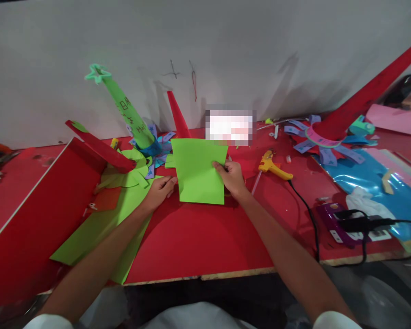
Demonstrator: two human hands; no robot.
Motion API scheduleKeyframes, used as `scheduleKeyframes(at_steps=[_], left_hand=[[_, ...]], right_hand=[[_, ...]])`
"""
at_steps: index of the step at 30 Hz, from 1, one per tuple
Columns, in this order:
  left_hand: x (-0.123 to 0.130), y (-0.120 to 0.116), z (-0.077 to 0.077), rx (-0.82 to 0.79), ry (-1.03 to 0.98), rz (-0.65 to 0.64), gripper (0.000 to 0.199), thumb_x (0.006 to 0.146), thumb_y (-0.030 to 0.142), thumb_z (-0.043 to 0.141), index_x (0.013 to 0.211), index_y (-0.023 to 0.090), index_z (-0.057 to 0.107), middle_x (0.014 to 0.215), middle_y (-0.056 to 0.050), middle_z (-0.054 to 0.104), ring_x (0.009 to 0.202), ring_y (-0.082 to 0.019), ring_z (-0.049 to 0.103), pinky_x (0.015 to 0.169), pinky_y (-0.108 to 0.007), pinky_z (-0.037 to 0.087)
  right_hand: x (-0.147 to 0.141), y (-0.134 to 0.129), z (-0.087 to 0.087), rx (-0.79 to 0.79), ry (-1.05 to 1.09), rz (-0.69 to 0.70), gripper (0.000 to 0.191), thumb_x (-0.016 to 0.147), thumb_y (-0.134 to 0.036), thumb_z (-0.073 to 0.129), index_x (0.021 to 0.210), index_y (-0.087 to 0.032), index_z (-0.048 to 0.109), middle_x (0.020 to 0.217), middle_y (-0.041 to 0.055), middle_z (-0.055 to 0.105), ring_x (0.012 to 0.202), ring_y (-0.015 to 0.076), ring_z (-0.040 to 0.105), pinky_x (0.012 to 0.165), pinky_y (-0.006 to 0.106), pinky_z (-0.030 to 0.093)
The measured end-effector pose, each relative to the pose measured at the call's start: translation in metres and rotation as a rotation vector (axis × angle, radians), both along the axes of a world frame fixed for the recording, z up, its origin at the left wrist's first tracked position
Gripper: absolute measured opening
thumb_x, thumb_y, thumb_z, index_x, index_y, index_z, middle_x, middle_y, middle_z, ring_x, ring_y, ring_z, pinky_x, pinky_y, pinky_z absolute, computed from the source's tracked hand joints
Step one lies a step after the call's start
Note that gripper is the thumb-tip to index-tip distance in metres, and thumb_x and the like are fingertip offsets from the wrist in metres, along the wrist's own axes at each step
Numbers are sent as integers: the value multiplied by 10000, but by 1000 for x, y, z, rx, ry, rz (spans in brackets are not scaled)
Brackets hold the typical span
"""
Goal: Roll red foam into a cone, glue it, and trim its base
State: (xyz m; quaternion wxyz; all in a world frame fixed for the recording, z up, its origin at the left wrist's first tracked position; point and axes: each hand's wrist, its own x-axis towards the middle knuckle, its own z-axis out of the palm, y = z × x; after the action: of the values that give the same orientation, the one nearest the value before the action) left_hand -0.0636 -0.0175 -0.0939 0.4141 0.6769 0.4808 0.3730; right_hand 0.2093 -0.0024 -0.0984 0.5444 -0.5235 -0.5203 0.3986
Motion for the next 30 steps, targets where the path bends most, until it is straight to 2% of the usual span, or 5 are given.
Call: scheduleKeyframes(at_steps=[3, 8, 16, 22, 30], left_hand=[[0, 1, 1, 56, 15, 0, 496, 955, 567, 595, 639, 204, 473, 537, 25, 515, 523, -105, 471, 564, -259, 372], [1, 1, 4, -85, -172, -45, 455, 909, 653, 632, 946, 215, 515, 703, 37, 574, 543, -107, 522, 500, -235, 382], [-1, -4, 3, 38, 199, -182, 507, 999, 542, 530, 636, 188, 529, 574, 7, 558, 574, -125, 512, 595, -263, 351], [-1, -1, -2, 79, 230, -174, 432, 989, 463, 545, 652, 194, 536, 605, 0, 584, 600, -143, 537, 615, -266, 369], [0, -3, 2, 56, 200, -276, 222, 952, 381, 566, 864, 184, 618, 814, -28, 668, 726, -161, 568, 684, -271, 409]], right_hand=[[0, 0, 1, 6, 9, 19, 542, 786, -708, 729, 676, -181, 664, 626, 7, 593, 545, 118, 473, 477, 254, 343], [0, 0, 1, 7, 23, 20, 547, 784, -709, 735, 684, -174, 675, 617, 3, 595, 533, 111, 477, 476, 250, 349], [0, 1, 0, 27, 11, 15, 555, 773, -718, 741, 648, -182, 664, 604, 5, 599, 526, 114, 474, 453, 244, 341], [-1, -1, -1, 15, 38, 34, 507, 797, -683, 728, 723, -182, 711, 677, 25, 669, 570, 141, 550, 501, 262, 419], [0, 0, 1, 37, 32, -20, 481, 797, -663, 730, 700, -192, 699, 730, 42, 672, 646, 155, 554, 520, 259, 420]])
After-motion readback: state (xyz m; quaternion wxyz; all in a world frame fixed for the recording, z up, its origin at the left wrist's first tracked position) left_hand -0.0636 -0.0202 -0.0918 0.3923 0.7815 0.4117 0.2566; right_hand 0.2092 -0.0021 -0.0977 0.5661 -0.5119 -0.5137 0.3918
